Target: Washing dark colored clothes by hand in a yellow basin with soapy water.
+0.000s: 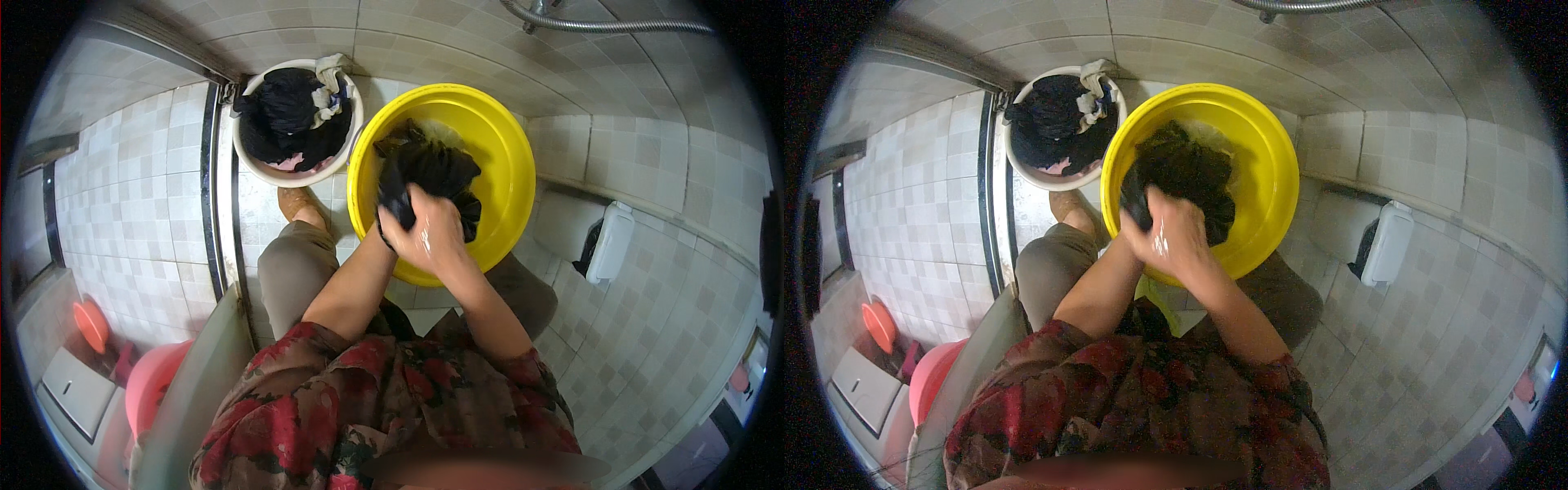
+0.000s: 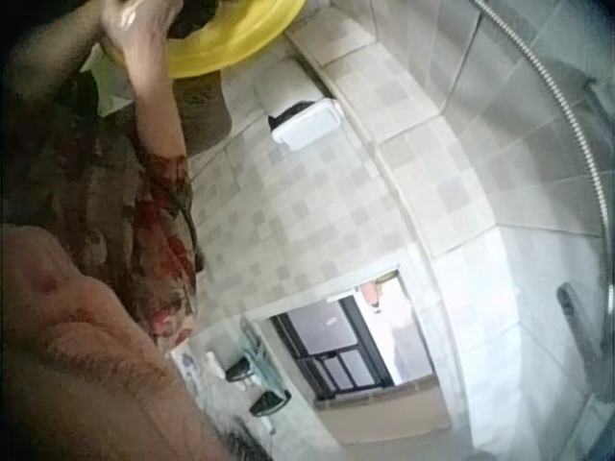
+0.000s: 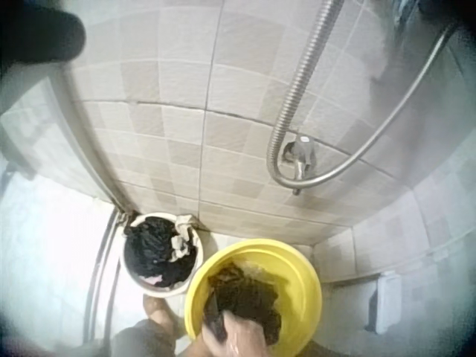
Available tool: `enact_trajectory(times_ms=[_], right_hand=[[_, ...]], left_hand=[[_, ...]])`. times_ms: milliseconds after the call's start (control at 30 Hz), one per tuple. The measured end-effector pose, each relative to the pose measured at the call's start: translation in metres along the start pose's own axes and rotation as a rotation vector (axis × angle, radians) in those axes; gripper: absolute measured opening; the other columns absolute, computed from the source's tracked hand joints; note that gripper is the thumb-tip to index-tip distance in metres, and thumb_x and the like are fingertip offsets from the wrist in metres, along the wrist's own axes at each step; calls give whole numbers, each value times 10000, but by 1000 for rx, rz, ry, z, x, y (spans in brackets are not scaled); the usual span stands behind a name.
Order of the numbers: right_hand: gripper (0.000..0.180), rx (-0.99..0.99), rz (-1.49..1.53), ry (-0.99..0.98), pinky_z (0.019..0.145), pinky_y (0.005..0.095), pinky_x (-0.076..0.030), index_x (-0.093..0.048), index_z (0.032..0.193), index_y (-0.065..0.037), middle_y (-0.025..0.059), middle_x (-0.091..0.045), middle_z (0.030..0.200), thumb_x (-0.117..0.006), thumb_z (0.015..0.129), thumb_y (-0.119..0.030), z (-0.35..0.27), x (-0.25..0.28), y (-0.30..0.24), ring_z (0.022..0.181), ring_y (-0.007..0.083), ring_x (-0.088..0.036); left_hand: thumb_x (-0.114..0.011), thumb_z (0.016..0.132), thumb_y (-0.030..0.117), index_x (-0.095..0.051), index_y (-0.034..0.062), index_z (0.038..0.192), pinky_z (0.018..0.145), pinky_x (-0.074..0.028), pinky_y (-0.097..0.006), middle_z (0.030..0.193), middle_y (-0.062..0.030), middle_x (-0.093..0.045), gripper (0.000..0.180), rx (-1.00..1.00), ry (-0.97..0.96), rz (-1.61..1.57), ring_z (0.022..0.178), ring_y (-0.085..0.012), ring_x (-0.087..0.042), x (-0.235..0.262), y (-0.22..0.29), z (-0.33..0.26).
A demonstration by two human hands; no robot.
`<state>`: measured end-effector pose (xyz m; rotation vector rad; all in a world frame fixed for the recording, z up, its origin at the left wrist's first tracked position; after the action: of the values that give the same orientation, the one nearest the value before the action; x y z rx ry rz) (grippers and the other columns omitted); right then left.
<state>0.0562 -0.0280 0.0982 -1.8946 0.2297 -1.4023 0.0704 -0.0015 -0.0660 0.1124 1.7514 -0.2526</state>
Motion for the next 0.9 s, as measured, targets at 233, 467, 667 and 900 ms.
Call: enact_trajectory(times_ms=[233,467,667,900], right_hand=[[382,-484,-384,211,699,478,-491,-592,832,-32,231,-631,770,-527,860,-407,61,-15,135,776,418,-620],[448,-324,190,117,870,391,-432,-560,1181,-18,188,-621,1101,-571,833,-300,-23,-47,218,1067,284,-576],[441,-557,83,-216,888,394,-444,-545,1197,-44,220,-601,1105,-614,784,-184,-63,-24,268,1048,357,-567],[583,-311,-275,66,952,386,-403,-440,1325,-90,218,-460,1307,-636,778,-115,9,-14,185,1132,332,-508]], left_hand=[[-447,912,222,-560,28,1002,698,-531,-350,907,-126,-627,242,-92,962,539,784,-244,-629,-64,6,-16],[-556,771,168,-606,-52,821,668,-490,-369,703,-178,-618,231,-329,406,1614,678,-277,-620,-57,-10,-14],[-616,741,248,-632,-17,820,760,-486,-431,829,-195,-631,277,24,132,2189,845,-366,-612,-78,-14,-26],[-577,798,233,-649,64,1057,944,-404,-435,1134,-149,-556,318,720,247,2441,1106,-310,-521,-43,-11,-22]])
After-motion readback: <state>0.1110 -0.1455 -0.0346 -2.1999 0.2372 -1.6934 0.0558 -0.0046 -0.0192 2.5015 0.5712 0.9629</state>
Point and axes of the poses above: each hand's wrist, its own z-axis towards the middle knuckle, its own x-axis out of the back of the hand, y = z × x, the point moved 2 cm from there along z, towards the middle knuckle
